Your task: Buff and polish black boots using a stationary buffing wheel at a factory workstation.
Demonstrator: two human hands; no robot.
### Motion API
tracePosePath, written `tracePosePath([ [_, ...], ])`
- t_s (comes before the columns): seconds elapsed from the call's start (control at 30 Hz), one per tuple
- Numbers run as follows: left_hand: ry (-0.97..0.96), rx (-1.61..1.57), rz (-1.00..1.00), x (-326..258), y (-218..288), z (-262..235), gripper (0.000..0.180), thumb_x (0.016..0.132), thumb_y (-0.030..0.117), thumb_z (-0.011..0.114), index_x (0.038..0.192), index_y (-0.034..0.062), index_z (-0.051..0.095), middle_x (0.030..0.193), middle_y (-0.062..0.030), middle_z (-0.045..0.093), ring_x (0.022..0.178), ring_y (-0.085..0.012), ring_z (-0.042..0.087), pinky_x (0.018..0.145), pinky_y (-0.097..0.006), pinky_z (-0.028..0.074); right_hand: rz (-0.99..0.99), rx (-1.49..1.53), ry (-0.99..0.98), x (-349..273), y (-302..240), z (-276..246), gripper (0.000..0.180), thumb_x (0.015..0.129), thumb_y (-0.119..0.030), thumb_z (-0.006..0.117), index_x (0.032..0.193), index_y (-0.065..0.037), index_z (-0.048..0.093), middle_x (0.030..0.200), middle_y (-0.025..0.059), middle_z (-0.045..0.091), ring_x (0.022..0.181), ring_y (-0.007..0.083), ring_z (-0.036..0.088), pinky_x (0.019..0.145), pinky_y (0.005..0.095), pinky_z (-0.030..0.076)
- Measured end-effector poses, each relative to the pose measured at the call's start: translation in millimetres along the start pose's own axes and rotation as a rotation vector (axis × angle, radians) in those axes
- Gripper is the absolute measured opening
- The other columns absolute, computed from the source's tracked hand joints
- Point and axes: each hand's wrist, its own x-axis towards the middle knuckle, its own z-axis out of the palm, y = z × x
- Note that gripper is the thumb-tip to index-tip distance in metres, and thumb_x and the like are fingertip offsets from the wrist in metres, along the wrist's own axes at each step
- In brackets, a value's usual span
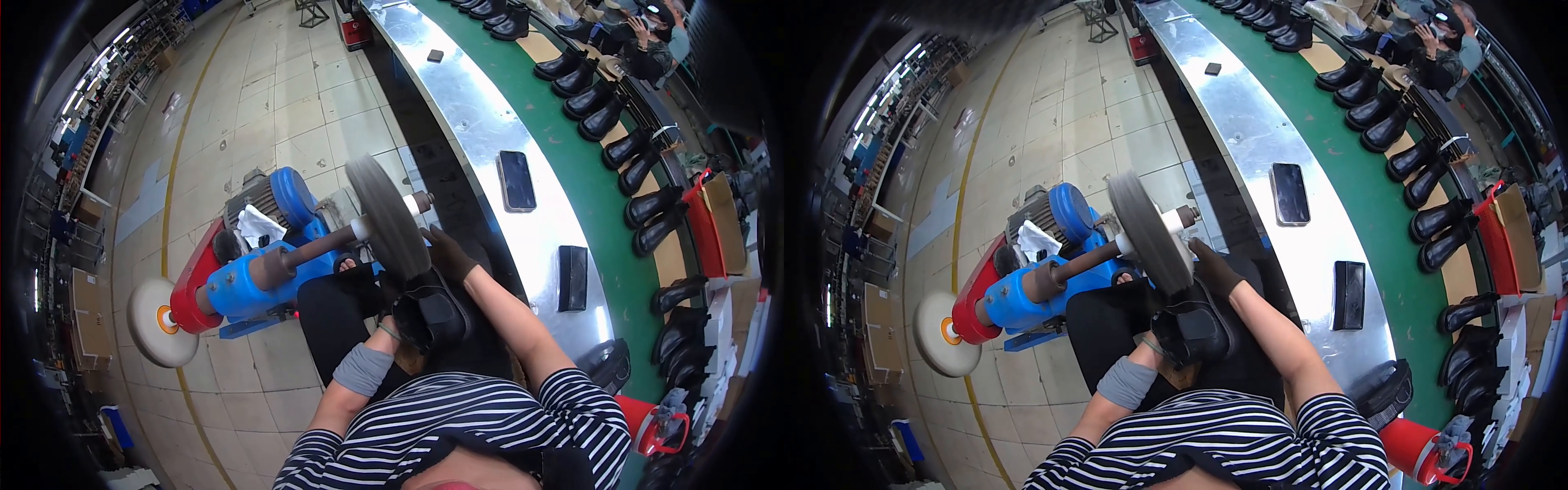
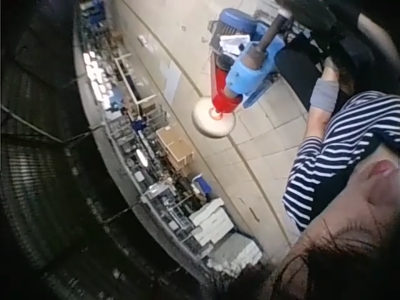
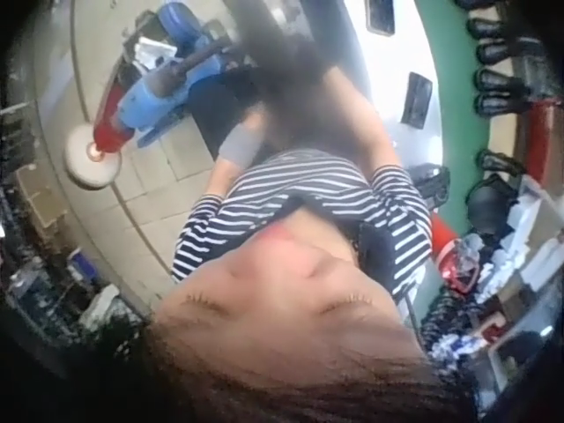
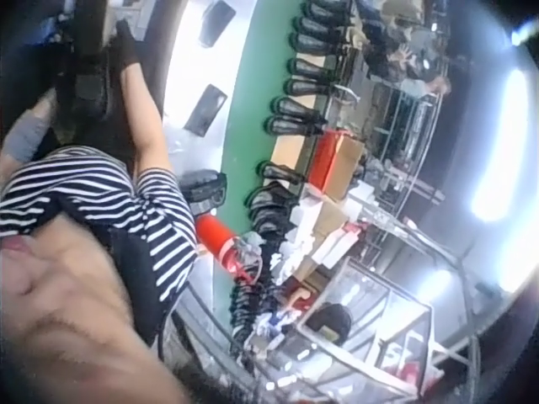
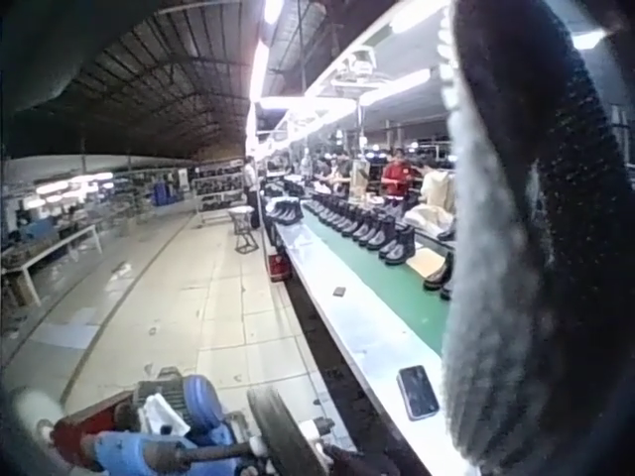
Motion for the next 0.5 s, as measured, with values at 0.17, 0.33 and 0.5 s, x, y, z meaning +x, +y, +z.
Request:
tracePosePath([
  [0.17, -0.009, 0.005, -0.012, 15, 2, 15, 0.043, 0.096, 0.037, 0.044, 0.119, 0.0027, 0.057, 0.108, -0.0118, 0.064, 0.091, -0.0253, 0.063, 0.085, -0.033, 0.05, -0.108, -0.275, 0.051, -21, -12, -5, 0.06, 0.096, -0.043, 0.042, 0.143, -0.008, 0.029, 0.121, 0.0167, 0.054, 0.112, 0.0285, 0.053, 0.098, 0.0402, 0.04],
  [0.33, -0.058, 0.027, -0.043, 25, 17, 26, 0.043, 0.096, 0.037, 0.044, 0.118, 0.0029, 0.057, 0.108, -0.0117, 0.064, 0.091, -0.0251, 0.063, 0.085, -0.033, 0.05, -0.644, -1.311, 0.012, -31, -23, 0, 0.067, 0.095, -0.049, 0.039, 0.147, -0.01, 0.021, 0.117, 0.0171, 0.055, 0.106, 0.027, 0.054, 0.095, 0.0417, 0.042],
  [0.5, -0.049, 0.008, -0.063, 23, 15, 5, 0.043, 0.096, 0.037, 0.043, 0.118, 0.0032, 0.058, 0.108, -0.0116, 0.064, 0.091, -0.0249, 0.063, 0.085, -0.033, 0.05, -0.202, -0.499, 0.149, -8, -16, 19, 0.07, 0.093, -0.053, 0.043, 0.14, -0.003, 0.035, 0.116, 0.0173, 0.058, 0.108, 0.0242, 0.055, 0.096, 0.0362, 0.042],
])
